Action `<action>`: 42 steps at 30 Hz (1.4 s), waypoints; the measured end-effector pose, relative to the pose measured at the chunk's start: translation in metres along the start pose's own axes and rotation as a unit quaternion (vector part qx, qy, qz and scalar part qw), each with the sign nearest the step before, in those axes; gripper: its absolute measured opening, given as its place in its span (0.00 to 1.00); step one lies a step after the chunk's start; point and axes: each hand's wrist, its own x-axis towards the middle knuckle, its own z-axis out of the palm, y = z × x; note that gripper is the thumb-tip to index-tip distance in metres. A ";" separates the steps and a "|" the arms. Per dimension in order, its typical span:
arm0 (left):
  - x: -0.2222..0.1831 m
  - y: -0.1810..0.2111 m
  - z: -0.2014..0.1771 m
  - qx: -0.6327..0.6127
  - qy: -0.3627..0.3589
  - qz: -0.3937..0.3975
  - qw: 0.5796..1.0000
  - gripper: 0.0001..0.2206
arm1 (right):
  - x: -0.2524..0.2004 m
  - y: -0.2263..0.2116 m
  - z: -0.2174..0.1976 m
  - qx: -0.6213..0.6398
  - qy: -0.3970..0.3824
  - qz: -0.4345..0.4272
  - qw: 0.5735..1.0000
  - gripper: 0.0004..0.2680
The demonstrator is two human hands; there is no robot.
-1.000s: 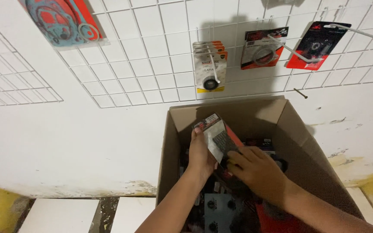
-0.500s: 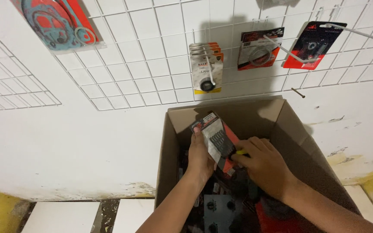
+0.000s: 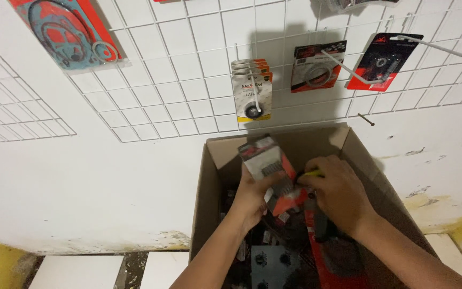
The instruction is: Organizing automotive parts from a cardboard box onto a display rack and wiping objects with a cloth.
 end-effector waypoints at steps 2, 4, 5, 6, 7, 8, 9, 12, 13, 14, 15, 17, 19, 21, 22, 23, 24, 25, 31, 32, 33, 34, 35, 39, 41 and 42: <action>-0.002 -0.002 0.005 0.054 -0.053 -0.010 0.997 0.40 | 0.001 0.007 0.000 0.043 0.032 0.009 0.999 0.12; -0.008 -0.005 0.011 0.082 -0.083 -0.014 0.993 0.42 | 0.002 0.014 0.004 0.050 0.054 0.019 0.997 0.11; -0.012 -0.007 0.014 0.108 -0.110 -0.020 0.988 0.44 | 0.002 0.016 0.007 0.060 0.074 0.028 0.995 0.11; -0.011 -0.007 0.014 0.107 -0.111 -0.020 0.988 0.44 | 0.001 0.016 0.006 0.059 0.074 0.028 0.995 0.11; -0.010 -0.007 0.014 0.120 -0.111 -0.021 0.986 0.45 | 0.001 0.015 0.005 0.053 0.071 0.028 0.996 0.12; -0.010 -0.007 0.013 0.132 -0.110 -0.022 0.985 0.45 | 0.001 0.015 0.004 0.046 0.069 0.027 0.996 0.12; -0.010 -0.007 0.012 0.133 -0.112 -0.023 0.985 0.45 | 0.001 0.012 0.002 0.045 0.069 0.029 0.996 0.12; -0.008 -0.010 0.008 0.110 -0.109 0.000 0.988 0.40 | 0.000 0.006 -0.003 0.056 0.012 0.059 0.997 0.11; -0.005 -0.014 0.004 0.107 -0.094 0.003 0.990 0.39 | 0.000 0.004 -0.005 0.083 -0.012 0.083 0.993 0.11; -0.003 -0.017 0.001 0.105 -0.079 0.006 0.991 0.39 | 0.000 0.003 -0.008 0.111 -0.036 0.108 0.987 0.12; -0.006 -0.011 0.004 0.106 -0.080 0.006 0.991 0.39 | -0.001 0.006 -0.005 0.111 -0.035 0.109 0.987 0.12; -0.014 0.001 0.012 0.134 -0.099 0.024 0.986 0.38 | -0.003 0.014 0.000 0.139 -0.035 0.131 0.981 0.11; -0.006 -0.017 0.004 0.163 -0.128 0.020 0.978 0.40 | 0.002 0.016 -0.003 0.130 -0.017 0.152 0.980 0.11; -0.008 -0.020 0.003 0.192 -0.156 0.017 0.969 0.42 | 0.004 0.014 0.000 0.121 0.002 0.172 0.978 0.12; -0.014 -0.015 0.007 0.218 -0.180 0.009 0.959 0.44 | 0.004 0.012 0.005 0.132 0.021 0.093 0.987 0.11; -0.021 -0.010 0.011 0.242 -0.204 0.001 0.949 0.47 | 0.002 0.010 0.010 0.142 0.039 0.014 0.989 0.11; -0.018 -0.009 0.009 0.241 -0.204 0.001 0.949 0.47 | 0.004 0.004 0.009 0.141 0.038 0.014 0.989 0.11; -0.016 -0.009 0.007 0.265 -0.202 -0.003 0.943 0.47 | 0.005 -0.003 0.008 0.145 0.045 -0.035 0.988 0.10; -0.021 -0.001 0.016 0.299 -0.211 -0.006 0.930 0.48 | 0.001 0.029 0.017 0.106 0.054 -0.011 0.993 0.10; -0.024 0.002 0.019 0.303 -0.212 -0.012 0.929 0.49 | 0.000 0.029 0.015 0.124 0.058 0.002 0.991 0.12; -0.021 -0.002 0.014 0.302 -0.212 -0.011 0.929 0.49 | 0.001 0.017 0.015 0.123 0.058 0.002 0.991 0.12; -0.018 -0.006 0.009 0.301 -0.209 -0.004 0.930 0.46 | 0.001 0.005 0.015 0.124 0.062 -0.033 0.990 0.10; -0.016 -0.010 0.004 0.301 -0.205 0.002 0.931 0.42 | 0.001 -0.008 0.015 0.126 0.065 -0.067 0.988 0.10; -0.022 0.000 0.011 0.351 -0.201 0.011 0.914 0.42 | 0.002 0.007 0.014 0.084 0.087 -0.020 0.992 0.08; -0.020 -0.003 0.013 0.320 -0.219 0.014 0.922 0.43 | 0.004 0.032 0.016 0.051 0.084 -0.018 0.995 0.09; -0.021 -0.001 0.016 0.319 -0.218 0.016 0.922 0.43 | 0.002 0.032 0.014 0.051 0.084 -0.020 0.995 0.09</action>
